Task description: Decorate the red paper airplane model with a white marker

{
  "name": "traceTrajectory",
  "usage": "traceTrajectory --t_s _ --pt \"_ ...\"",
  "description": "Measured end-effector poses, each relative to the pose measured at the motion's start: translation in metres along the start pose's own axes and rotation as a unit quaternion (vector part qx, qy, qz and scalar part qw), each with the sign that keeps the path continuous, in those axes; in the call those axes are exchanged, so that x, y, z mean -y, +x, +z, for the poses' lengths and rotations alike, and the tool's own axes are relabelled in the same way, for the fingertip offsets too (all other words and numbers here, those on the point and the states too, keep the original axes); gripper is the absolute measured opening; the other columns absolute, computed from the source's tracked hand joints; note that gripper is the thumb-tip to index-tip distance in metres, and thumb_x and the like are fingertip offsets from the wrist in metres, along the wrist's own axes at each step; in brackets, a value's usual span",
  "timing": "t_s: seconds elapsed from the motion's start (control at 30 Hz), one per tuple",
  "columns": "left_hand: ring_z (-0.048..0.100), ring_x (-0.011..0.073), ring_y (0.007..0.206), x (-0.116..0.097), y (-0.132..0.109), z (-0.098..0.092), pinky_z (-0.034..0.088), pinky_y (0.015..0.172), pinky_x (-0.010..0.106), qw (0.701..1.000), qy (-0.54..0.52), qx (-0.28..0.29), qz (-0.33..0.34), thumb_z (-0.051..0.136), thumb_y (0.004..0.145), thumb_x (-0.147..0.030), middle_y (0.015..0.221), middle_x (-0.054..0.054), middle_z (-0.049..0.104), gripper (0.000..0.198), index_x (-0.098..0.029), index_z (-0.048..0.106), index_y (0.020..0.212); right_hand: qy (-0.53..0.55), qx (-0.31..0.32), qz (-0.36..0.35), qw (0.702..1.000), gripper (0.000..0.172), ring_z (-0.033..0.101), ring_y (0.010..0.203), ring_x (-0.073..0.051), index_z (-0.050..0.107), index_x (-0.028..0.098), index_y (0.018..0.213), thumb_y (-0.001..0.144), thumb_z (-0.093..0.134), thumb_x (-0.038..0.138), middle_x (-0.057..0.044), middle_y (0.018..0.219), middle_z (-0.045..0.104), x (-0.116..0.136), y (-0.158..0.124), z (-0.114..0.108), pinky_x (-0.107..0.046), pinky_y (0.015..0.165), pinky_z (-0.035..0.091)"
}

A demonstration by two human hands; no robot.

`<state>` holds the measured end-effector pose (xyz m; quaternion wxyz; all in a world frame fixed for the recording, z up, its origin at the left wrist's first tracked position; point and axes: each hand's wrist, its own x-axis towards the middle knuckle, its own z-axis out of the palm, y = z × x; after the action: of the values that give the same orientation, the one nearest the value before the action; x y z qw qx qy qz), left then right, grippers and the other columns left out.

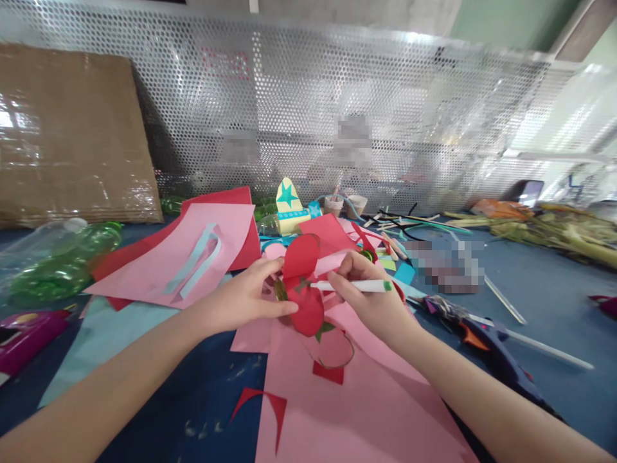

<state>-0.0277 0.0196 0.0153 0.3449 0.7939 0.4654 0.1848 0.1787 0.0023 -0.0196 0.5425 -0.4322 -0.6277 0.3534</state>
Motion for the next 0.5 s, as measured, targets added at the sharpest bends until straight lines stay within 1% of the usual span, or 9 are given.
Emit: traceTrajectory --t_s 0.17,0.33,0.5 --pt "0.059 0.0209 0.089 -0.0006 0.0006 0.0005 0.047 0.079 0.032 1.0 -0.008 -0.002 0.003 0.066 0.072 -0.044 0.106 0.004 0.056 0.055 -0.024 0.053 0.122 0.009 0.005 0.007 1.0 0.027 0.032 0.05 -0.01 0.034 0.023 0.061 0.076 0.057 0.026 0.007 0.053 0.035 0.001 0.0001 0.0003 -0.024 0.049 0.027" --pt "0.059 0.0202 0.088 -0.0006 0.0008 0.0008 0.047 0.078 0.031 1.0 -0.011 -0.002 0.002 0.066 0.072 -0.044 0.106 0.004 0.056 0.056 -0.024 0.053 0.122 0.008 0.01 0.006 1.0 0.026 0.032 0.049 -0.009 0.034 0.023 0.061 0.076 0.056 0.025 0.008 0.052 0.035 0.0017 0.001 -0.0003 -0.024 0.048 0.027" --pt "0.059 0.0209 0.09 0.0002 0.0005 0.001 0.047 0.079 0.032 1.0 -0.005 -0.002 0.001 0.067 0.072 -0.045 0.106 0.004 0.057 0.055 -0.025 0.053 0.122 -0.001 0.01 -0.005 1.0 0.027 0.033 0.049 -0.01 0.034 0.023 0.061 0.076 0.056 0.026 0.008 0.052 0.035 0.0012 0.0017 -0.0012 -0.024 0.048 0.028"
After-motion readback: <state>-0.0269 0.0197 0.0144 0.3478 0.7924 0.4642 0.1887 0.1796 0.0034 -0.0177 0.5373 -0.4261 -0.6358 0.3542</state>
